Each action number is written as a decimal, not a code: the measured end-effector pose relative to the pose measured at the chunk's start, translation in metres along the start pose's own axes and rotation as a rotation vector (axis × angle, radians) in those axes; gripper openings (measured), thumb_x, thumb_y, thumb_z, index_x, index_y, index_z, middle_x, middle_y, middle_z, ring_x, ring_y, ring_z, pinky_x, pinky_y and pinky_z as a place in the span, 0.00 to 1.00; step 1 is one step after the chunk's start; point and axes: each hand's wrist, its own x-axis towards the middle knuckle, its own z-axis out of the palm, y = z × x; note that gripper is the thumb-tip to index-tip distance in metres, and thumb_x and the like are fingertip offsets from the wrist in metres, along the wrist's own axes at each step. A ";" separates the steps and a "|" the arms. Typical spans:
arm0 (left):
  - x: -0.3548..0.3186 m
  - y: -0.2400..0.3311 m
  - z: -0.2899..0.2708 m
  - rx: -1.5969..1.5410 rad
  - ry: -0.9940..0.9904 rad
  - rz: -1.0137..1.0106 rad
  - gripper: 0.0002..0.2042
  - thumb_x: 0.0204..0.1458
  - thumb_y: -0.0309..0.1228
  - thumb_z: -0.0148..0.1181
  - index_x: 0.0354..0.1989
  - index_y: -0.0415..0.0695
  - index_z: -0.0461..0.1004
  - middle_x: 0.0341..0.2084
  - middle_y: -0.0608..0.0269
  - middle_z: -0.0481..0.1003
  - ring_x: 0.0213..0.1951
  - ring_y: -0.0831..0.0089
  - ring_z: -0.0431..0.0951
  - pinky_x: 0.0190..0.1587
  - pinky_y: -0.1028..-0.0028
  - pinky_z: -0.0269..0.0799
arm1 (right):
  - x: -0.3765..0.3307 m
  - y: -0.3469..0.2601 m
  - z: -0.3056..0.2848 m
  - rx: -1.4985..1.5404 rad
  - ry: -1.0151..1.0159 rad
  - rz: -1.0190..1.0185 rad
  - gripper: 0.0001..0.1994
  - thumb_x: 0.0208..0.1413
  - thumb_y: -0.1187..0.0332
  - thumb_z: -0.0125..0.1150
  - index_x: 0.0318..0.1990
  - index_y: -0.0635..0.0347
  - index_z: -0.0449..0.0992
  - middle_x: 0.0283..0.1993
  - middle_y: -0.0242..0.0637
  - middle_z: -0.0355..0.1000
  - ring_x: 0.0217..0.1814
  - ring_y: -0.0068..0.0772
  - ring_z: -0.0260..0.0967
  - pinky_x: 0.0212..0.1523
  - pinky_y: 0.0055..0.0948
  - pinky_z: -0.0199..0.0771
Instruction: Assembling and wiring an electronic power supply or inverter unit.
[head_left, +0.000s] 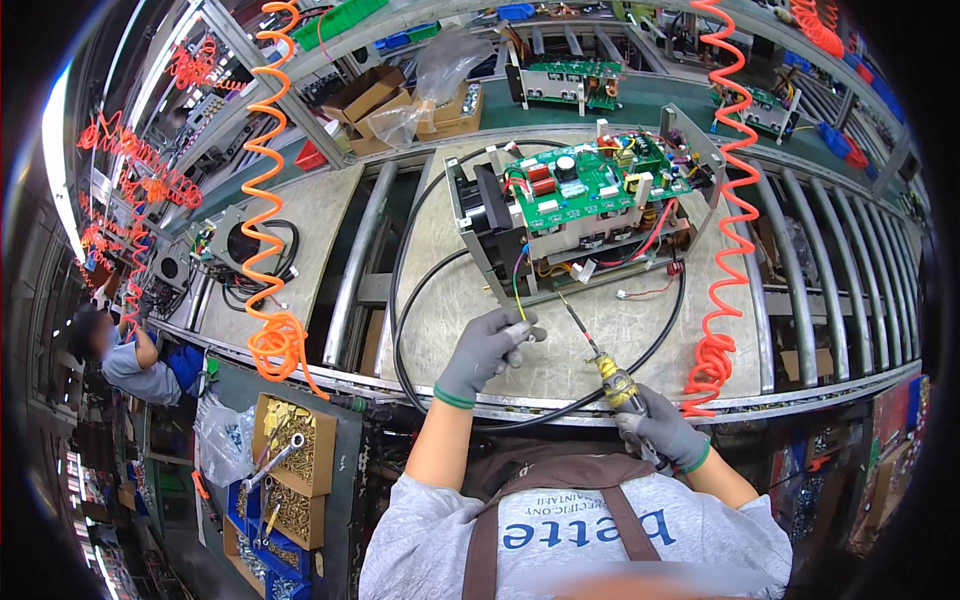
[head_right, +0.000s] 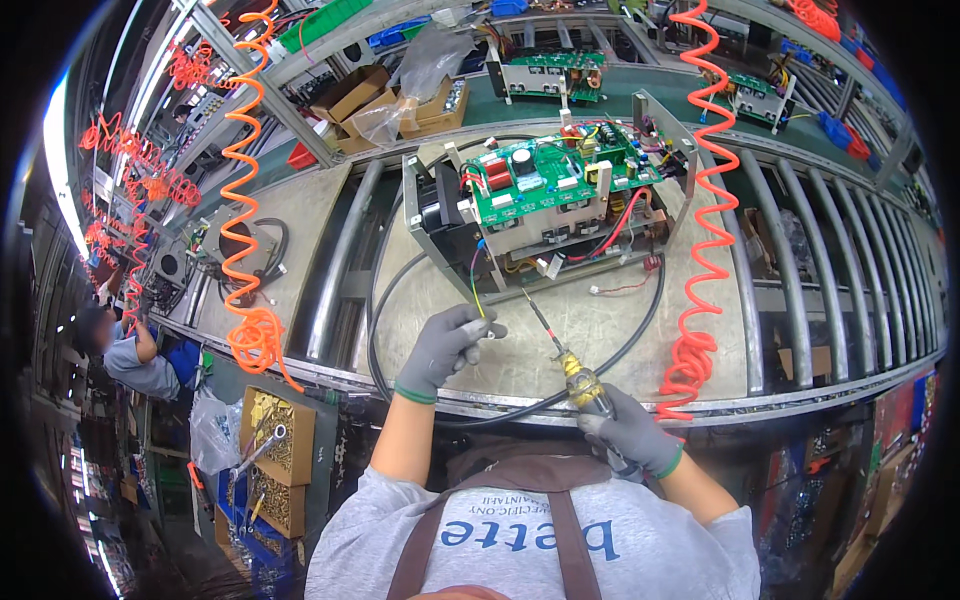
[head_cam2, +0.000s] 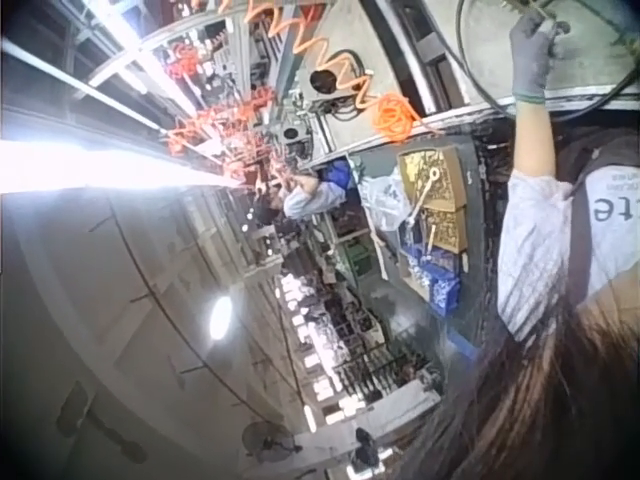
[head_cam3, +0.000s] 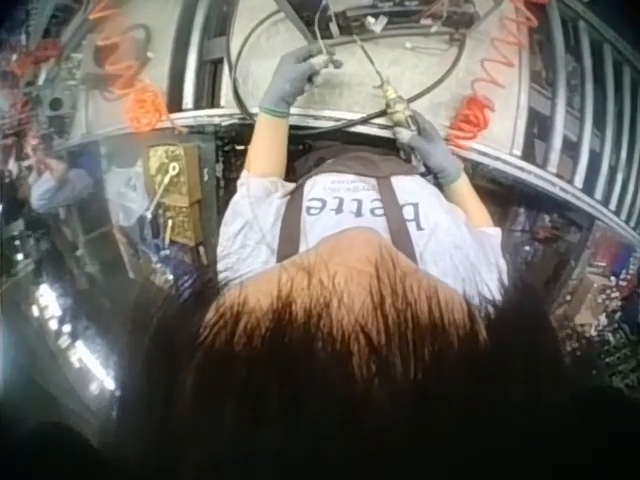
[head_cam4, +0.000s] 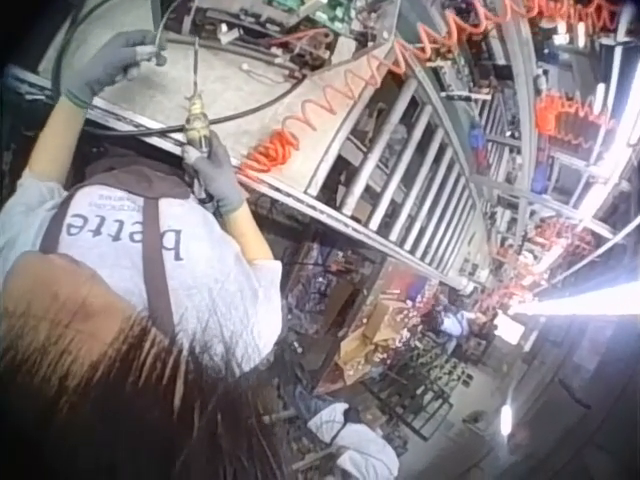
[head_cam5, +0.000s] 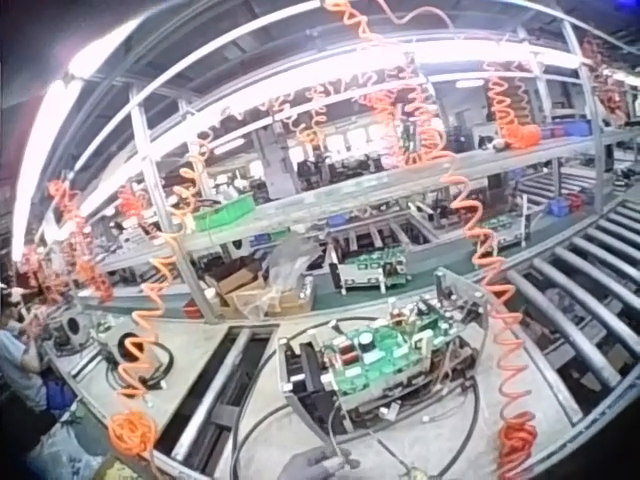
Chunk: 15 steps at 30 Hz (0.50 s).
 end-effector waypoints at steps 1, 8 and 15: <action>0.003 -0.001 0.002 -0.038 -0.052 -0.009 0.14 0.57 0.33 0.54 0.46 0.37 0.75 0.37 0.64 0.80 0.19 0.89 0.68 0.20 0.87 0.61 | 0.001 0.004 -0.004 -0.018 -0.012 -0.028 0.17 0.53 0.70 0.60 0.48 0.61 0.65 0.30 0.29 0.66 0.25 0.19 0.65 0.25 0.21 0.68; 0.019 -0.019 0.010 -0.093 -0.077 0.012 0.14 0.56 0.34 0.56 0.44 0.37 0.76 0.36 0.65 0.80 0.22 0.89 0.68 0.20 0.88 0.60 | -0.010 -0.003 -0.005 -0.073 -0.019 -0.073 0.17 0.54 0.66 0.60 0.49 0.61 0.65 0.30 0.29 0.66 0.26 0.18 0.65 0.26 0.21 0.68; 0.029 -0.033 0.022 -0.213 0.201 0.087 0.12 0.56 0.36 0.59 0.40 0.39 0.78 0.34 0.65 0.79 0.22 0.87 0.68 0.20 0.87 0.59 | -0.012 -0.001 -0.007 -0.085 -0.037 -0.058 0.17 0.55 0.66 0.60 0.49 0.61 0.66 0.31 0.28 0.66 0.28 0.18 0.64 0.28 0.21 0.67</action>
